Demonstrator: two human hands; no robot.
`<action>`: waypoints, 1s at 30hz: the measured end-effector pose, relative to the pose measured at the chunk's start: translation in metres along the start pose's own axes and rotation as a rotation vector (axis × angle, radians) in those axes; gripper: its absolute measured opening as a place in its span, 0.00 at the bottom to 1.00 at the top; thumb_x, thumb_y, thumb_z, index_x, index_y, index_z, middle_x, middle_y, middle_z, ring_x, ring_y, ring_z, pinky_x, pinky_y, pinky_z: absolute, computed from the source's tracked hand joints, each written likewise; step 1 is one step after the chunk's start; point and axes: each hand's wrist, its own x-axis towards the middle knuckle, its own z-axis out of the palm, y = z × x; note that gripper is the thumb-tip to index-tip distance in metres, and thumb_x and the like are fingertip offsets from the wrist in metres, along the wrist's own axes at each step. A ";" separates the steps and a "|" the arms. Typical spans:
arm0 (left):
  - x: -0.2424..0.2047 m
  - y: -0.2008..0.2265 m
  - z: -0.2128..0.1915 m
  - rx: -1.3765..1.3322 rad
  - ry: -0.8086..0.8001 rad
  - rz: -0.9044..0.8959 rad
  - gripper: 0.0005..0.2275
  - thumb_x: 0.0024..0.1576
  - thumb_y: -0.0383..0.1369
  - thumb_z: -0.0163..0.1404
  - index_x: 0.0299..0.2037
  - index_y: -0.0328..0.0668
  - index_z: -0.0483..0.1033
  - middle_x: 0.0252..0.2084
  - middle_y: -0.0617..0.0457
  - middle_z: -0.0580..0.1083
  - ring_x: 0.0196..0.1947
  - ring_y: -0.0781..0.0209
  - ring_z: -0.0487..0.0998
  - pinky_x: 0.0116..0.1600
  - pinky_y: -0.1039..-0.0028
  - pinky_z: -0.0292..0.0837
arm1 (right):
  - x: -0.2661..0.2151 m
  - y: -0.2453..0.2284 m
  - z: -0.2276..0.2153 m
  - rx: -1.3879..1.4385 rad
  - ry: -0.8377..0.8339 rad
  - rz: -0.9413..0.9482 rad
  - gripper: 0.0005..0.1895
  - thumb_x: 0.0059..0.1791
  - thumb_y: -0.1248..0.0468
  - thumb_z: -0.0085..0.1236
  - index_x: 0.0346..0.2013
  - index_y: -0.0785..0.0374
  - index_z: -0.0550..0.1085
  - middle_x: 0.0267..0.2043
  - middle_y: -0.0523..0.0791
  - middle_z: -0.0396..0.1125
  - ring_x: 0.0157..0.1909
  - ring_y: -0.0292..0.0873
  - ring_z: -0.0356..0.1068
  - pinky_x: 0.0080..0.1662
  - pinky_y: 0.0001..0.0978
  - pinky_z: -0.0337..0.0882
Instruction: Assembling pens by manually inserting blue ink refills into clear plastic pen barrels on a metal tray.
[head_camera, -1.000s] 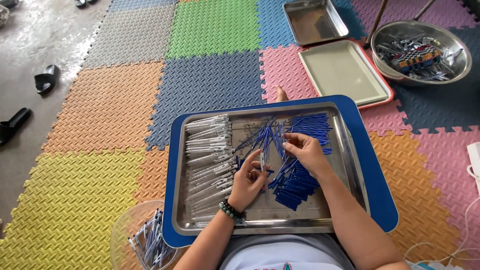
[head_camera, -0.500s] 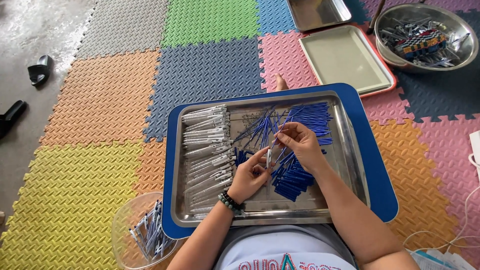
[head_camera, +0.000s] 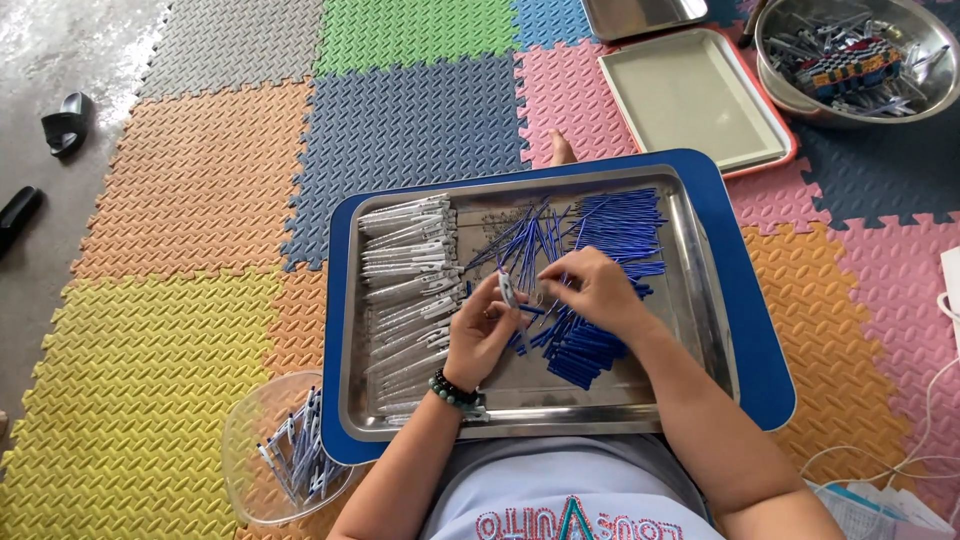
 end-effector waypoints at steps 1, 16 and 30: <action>0.001 0.000 -0.001 0.000 0.001 -0.002 0.27 0.67 0.19 0.55 0.78 0.33 0.66 0.51 0.33 0.85 0.39 0.51 0.90 0.43 0.64 0.90 | -0.003 0.003 0.013 0.001 -0.001 0.001 0.08 0.47 0.64 0.75 0.41 0.50 0.88 0.39 0.43 0.82 0.44 0.49 0.76 0.52 0.43 0.74; 0.000 -0.014 -0.012 -0.090 -0.005 -0.115 0.33 0.68 0.17 0.52 0.84 0.36 0.54 0.53 0.32 0.81 0.39 0.53 0.89 0.39 0.64 0.91 | -0.013 0.019 0.047 -0.584 -0.160 -0.082 0.07 0.51 0.51 0.70 0.36 0.45 0.80 0.36 0.38 0.74 0.47 0.44 0.73 0.48 0.40 0.73; -0.003 -0.021 -0.011 -0.024 0.010 -0.220 0.31 0.68 0.21 0.54 0.82 0.36 0.59 0.53 0.33 0.82 0.39 0.53 0.89 0.37 0.65 0.91 | -0.005 -0.022 0.007 0.511 0.048 0.321 0.10 0.55 0.68 0.69 0.51 0.60 0.88 0.38 0.48 0.83 0.39 0.36 0.76 0.42 0.29 0.79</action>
